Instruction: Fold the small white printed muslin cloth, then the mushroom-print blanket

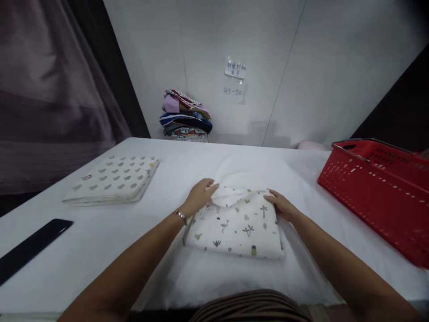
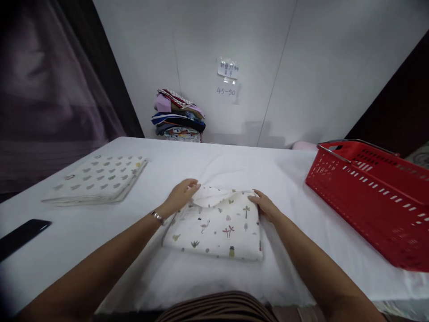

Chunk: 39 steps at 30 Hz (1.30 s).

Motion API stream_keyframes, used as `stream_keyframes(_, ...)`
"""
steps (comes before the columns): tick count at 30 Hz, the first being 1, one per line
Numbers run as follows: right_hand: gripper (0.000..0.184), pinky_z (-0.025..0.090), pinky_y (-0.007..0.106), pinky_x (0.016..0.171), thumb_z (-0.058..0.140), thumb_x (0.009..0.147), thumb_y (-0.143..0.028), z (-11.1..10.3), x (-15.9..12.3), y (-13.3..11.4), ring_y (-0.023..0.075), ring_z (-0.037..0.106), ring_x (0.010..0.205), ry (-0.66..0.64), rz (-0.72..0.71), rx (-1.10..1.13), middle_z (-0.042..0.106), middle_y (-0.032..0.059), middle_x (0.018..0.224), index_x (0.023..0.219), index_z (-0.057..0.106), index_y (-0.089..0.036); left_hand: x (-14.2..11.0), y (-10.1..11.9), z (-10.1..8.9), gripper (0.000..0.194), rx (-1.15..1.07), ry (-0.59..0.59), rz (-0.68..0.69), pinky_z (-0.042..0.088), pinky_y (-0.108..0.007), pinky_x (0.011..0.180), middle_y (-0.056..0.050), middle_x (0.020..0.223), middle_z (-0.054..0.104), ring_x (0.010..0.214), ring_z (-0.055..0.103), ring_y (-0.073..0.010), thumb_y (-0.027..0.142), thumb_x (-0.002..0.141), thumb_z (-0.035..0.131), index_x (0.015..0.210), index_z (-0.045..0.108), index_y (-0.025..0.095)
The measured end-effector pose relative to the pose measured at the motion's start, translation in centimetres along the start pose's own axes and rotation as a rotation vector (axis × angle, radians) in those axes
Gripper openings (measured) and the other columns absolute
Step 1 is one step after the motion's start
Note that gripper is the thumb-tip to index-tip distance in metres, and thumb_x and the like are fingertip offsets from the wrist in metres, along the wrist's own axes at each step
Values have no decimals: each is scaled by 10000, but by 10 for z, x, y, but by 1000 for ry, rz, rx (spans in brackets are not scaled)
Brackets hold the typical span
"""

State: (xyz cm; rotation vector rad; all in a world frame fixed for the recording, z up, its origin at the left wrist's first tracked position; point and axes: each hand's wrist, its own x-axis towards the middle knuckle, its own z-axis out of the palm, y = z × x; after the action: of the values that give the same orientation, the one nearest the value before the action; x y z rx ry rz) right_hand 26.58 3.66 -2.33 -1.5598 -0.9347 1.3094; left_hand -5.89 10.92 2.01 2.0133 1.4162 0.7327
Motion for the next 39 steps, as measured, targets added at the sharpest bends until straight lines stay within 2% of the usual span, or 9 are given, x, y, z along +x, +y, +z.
stream_keyframes(3, 687, 546, 341, 756, 715, 703, -358, 1, 0, 0, 234, 653, 913, 18, 42, 92, 639, 108, 1151, 1309, 418, -231, -25, 7, -2, 563, 144, -157, 83, 436, -322, 862, -63, 1227, 586, 1078, 557, -245, 569, 759, 549, 1217, 528, 241)
stream_keyframes(6, 614, 546, 339, 762, 716, 712, -354, 7, 1, -2, 224, 658, 898, 24, 21, 105, 651, 93, 1126, 1258, 461, -238, -29, 3, -2, 526, 281, -139, 101, 416, -345, 868, -77, 1202, 594, 1077, 543, -266, 440, 733, 614, 1205, 537, 222)
stream_keyframes(9, 460, 550, 341, 736, 694, 733, -388, 9, 1, -3, 227, 663, 868, 8, 21, 68, 674, 85, 1064, 1140, 541, -238, -12, -6, -4, 244, 257, -143, 16, 420, -298, 705, -37, 902, 662, 830, 592, -203, 372, 824, 477, 931, 624, 209)
stream_keyframes(12, 393, 549, 347, 716, 664, 746, -429, 7, 2, -4, 237, 663, 864, -27, 16, 21, 674, 88, 1058, 1075, 571, -236, 7, -14, -7, 253, 271, -100, -104, 368, -275, 590, -5, 687, 610, 662, 550, -173, 361, 840, 427, 723, 587, 205)
stream_keyframes(16, 489, 529, 368, 740, 638, 737, -473, -2, 7, -3, 246, 651, 870, 72, -76, -293, 672, 83, 1005, 1152, 561, -225, 18, -25, -3, 212, 246, -30, -184, 394, -275, 659, -36, 898, 635, 786, 568, -179, 367, 801, 497, 863, 603, 194)
stream_keyframes(21, 438, 490, 395, 808, 600, 728, -509, -10, 19, 1, 254, 618, 897, 171, -308, -728, 647, 78, 1052, 1066, 625, -231, 22, -36, 1, 589, 110, -48, -198, 441, -303, 766, -87, 1155, 564, 916, 572, -205, 466, 719, 618, 1221, 502, 180)
stream_keyframes(30, 303, 525, 320, 720, 524, 809, -450, -14, 21, 8, 240, 592, 1007, 34, -526, -823, 559, 69, 1257, 1011, 607, -240, 24, -27, -2, 478, 185, -74, -74, 429, -322, 806, -62, 1075, 582, 960, 551, -221, 372, 701, 659, 1132, 545, 199)
stream_keyframes(36, 238, 506, 356, 759, 469, 849, -378, -10, 16, 1, 236, 621, 899, 11, -664, -1009, 661, 60, 1013, 979, 612, -239, 18, -30, 4, 239, 200, -34, -127, 413, -297, 661, -9, 864, 583, 771, 539, -177, 356, 713, 638, 863, 524, 209)
stream_keyframes(39, 215, 489, 388, 808, 444, 863, -355, -7, 14, 2, 248, 603, 934, 26, -751, -1028, 647, 72, 1011, 944, 603, -237, 15, -35, 7, 139, 183, 8, -6, 427, -299, 682, -7, 843, 569, 774, 531, -168, 262, 731, 591, 793, 478, 212)
